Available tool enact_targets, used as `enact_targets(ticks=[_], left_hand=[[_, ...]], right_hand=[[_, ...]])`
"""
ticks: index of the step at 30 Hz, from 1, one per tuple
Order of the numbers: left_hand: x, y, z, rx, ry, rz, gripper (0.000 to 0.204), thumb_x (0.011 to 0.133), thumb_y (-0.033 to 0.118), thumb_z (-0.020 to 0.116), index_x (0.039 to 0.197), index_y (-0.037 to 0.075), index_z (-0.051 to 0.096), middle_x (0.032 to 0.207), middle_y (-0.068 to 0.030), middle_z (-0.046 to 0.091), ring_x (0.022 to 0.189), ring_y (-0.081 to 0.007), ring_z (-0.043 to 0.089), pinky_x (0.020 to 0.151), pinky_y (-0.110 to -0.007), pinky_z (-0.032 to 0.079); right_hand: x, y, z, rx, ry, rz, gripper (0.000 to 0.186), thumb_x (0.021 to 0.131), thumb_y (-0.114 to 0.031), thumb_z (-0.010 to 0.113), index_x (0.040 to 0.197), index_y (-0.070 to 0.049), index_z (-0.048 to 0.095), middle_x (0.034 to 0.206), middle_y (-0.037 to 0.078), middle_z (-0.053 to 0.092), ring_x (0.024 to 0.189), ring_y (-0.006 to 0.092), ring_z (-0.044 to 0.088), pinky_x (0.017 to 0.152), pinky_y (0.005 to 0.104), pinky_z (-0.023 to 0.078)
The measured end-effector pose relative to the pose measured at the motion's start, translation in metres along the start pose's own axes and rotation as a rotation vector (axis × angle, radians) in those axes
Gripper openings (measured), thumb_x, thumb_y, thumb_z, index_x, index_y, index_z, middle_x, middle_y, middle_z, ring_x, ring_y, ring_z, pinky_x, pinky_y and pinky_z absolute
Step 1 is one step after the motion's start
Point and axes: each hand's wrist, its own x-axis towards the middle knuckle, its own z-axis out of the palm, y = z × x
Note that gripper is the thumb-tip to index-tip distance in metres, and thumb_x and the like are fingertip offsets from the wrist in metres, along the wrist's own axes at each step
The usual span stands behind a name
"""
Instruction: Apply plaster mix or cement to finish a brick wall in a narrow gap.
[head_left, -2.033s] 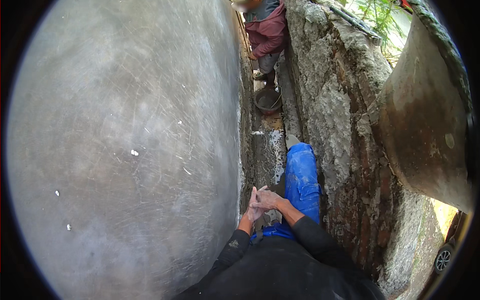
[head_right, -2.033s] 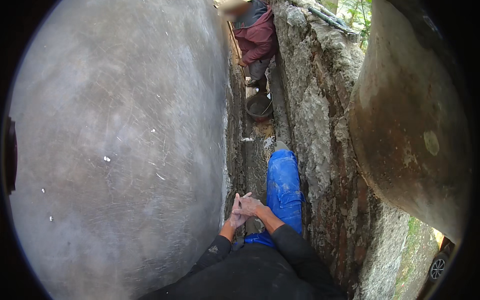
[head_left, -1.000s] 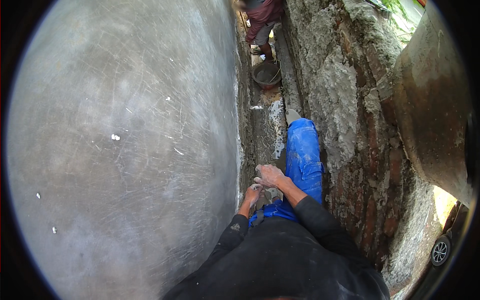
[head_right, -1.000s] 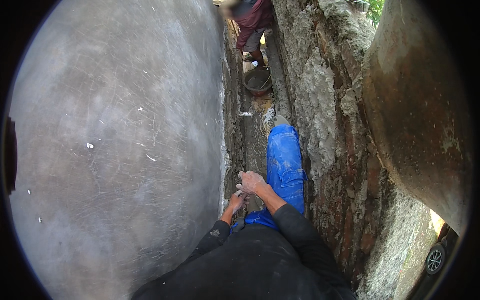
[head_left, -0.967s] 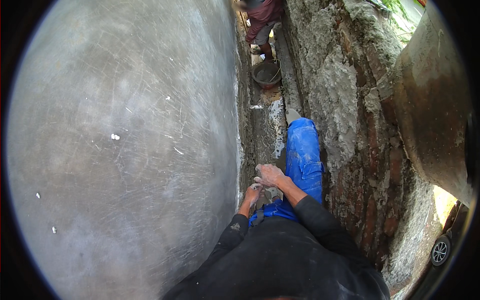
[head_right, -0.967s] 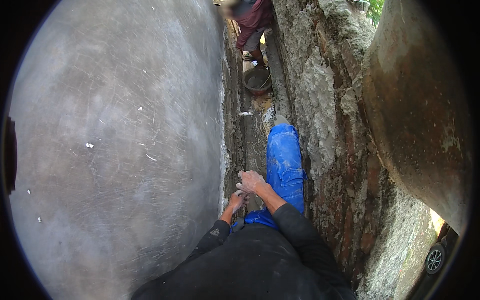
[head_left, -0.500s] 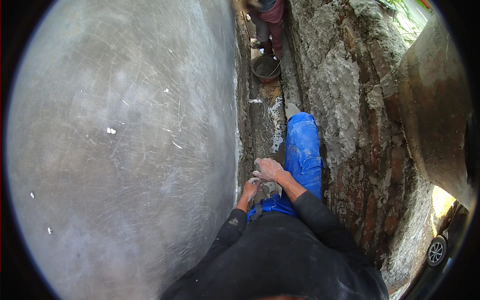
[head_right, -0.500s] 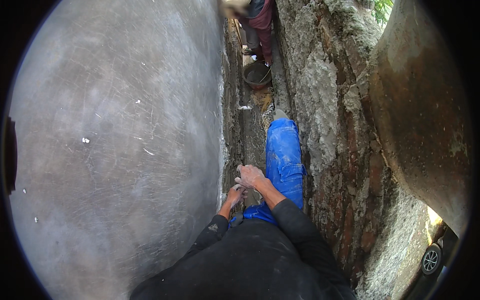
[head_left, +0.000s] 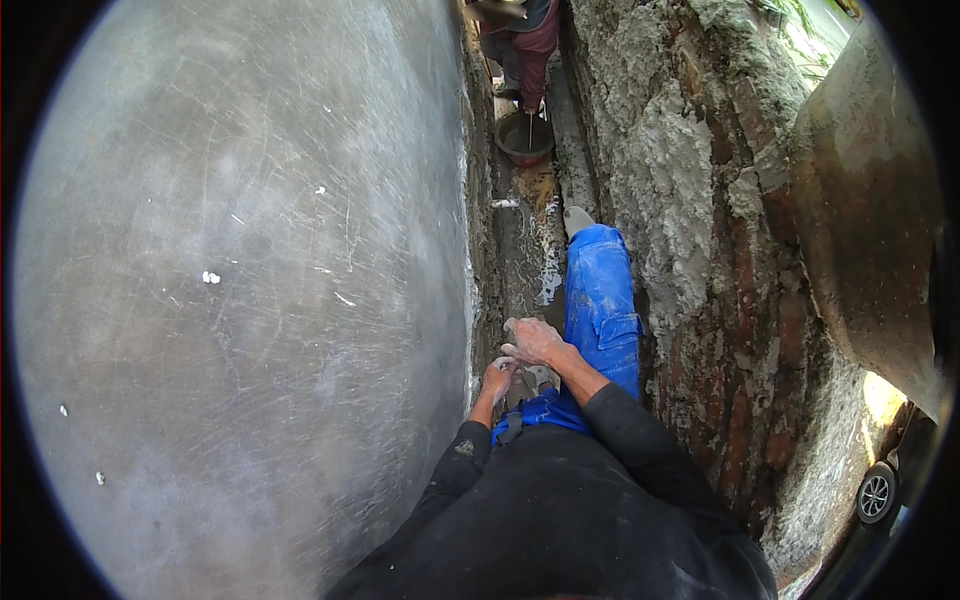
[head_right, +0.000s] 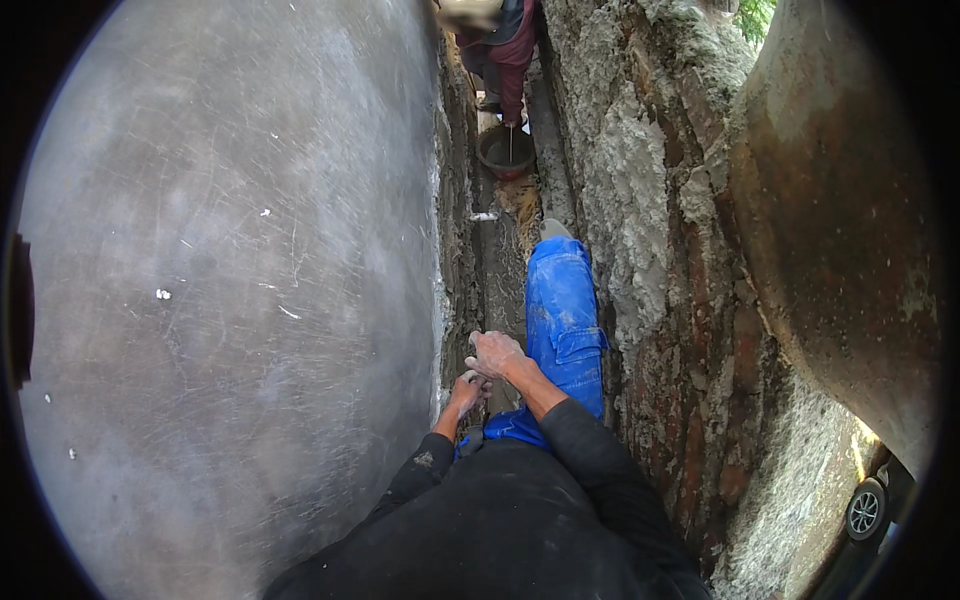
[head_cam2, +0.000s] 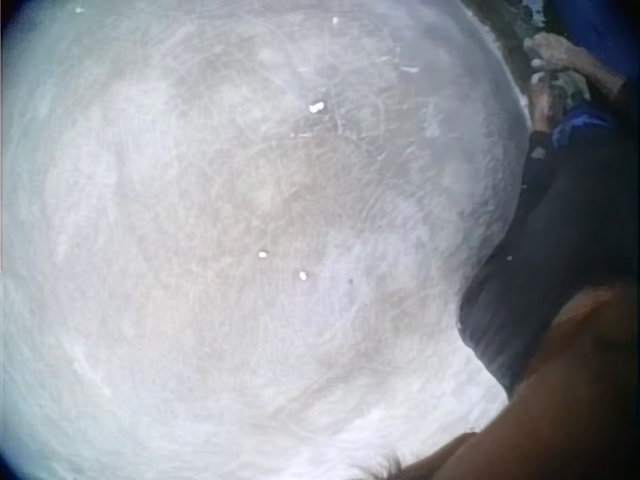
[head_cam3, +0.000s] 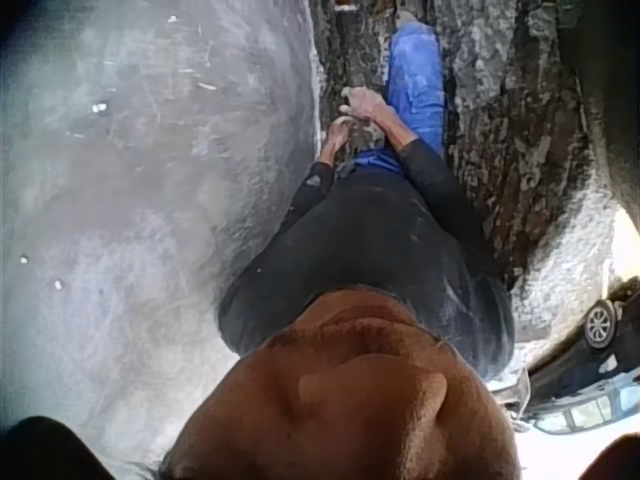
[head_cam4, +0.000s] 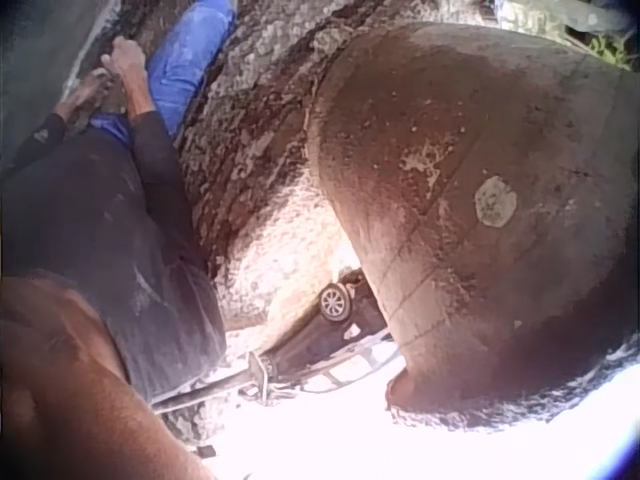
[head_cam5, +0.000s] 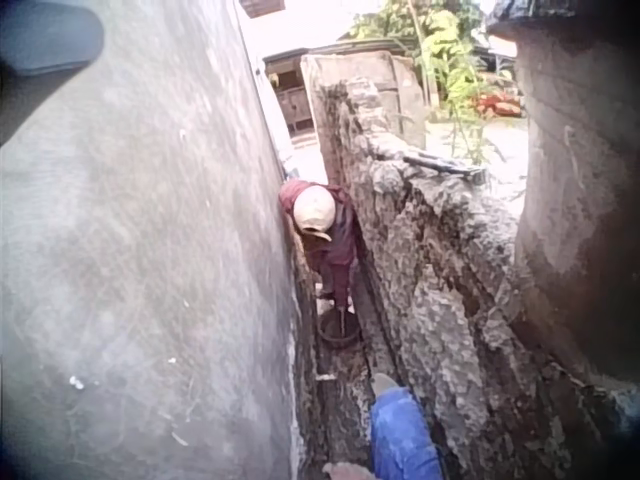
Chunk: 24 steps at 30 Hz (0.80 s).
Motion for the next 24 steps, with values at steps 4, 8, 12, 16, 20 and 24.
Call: enact_targets(ticks=[4,8,12,16,20,24], left_hand=[[0.004,-0.004,0.000,-0.010,0.002,0.019,0.026,0.098,0.028,0.055,0.114,0.007,0.059,0.099,-0.0079,0.068,0.075,-0.0172,0.069,0.055,-0.029,0.050],[-0.001,0.005,0.005,-0.046,0.026,-0.009,0.027,0.095,0.017,0.061,0.117,0.002,0.062,0.095,-0.0111,0.070,0.081,-0.0199,0.070,0.067,-0.032,0.059],[-0.001,-0.001,0.000,-0.063,0.030,0.024,0.028,0.095,0.018,0.061,0.118,0.002,0.061,0.096,-0.0118,0.070,0.082,-0.0205,0.070,0.068,-0.032,0.059],[-0.001,0.001,0.002,-0.015,0.026,-0.020,0.029,0.094,0.018,0.062,0.118,0.001,0.061,0.097,-0.0132,0.070,0.083,-0.0215,0.070,0.068,-0.033,0.060],[-0.002,0.001,0.002,-0.044,0.034,0.001,0.028,0.094,0.018,0.062,0.117,0.002,0.061,0.097,-0.0126,0.070,0.085,-0.0212,0.070,0.068,-0.033,0.060],[-0.002,0.004,0.002,-0.048,0.031,-0.006,0.027,0.094,0.017,0.062,0.116,0.003,0.061,0.096,-0.0115,0.069,0.084,-0.0208,0.070,0.068,-0.033,0.060]], right_hand=[[0.001,0.001,0.000,0.001,-0.005,0.000,0.049,0.087,-0.038,0.060,0.119,-0.002,0.054,0.113,0.025,0.064,0.108,0.0410,0.061,0.092,0.0493,0.050],[0.003,0.007,0.004,-0.017,-0.011,0.027,0.052,0.088,-0.043,0.063,0.125,-0.007,0.053,0.113,0.023,0.064,0.107,0.0409,0.061,0.092,0.0505,0.049],[0.002,0.002,0.004,-0.014,-0.006,0.011,0.053,0.088,-0.043,0.062,0.125,-0.007,0.053,0.113,0.024,0.064,0.108,0.0411,0.061,0.092,0.0510,0.049],[-0.003,0.001,-0.001,-0.012,-0.017,0.018,0.051,0.087,-0.040,0.061,0.121,-0.003,0.055,0.115,0.025,0.063,0.109,0.0407,0.061,0.093,0.0487,0.050],[-0.003,-0.003,-0.003,-0.012,-0.020,0.015,0.050,0.087,-0.039,0.061,0.121,-0.003,0.055,0.115,0.025,0.063,0.109,0.0404,0.061,0.093,0.0487,0.050],[-0.002,0.001,-0.001,0.009,-0.012,0.015,0.049,0.086,-0.039,0.061,0.119,-0.003,0.055,0.114,0.025,0.063,0.109,0.0403,0.061,0.093,0.0490,0.050]])
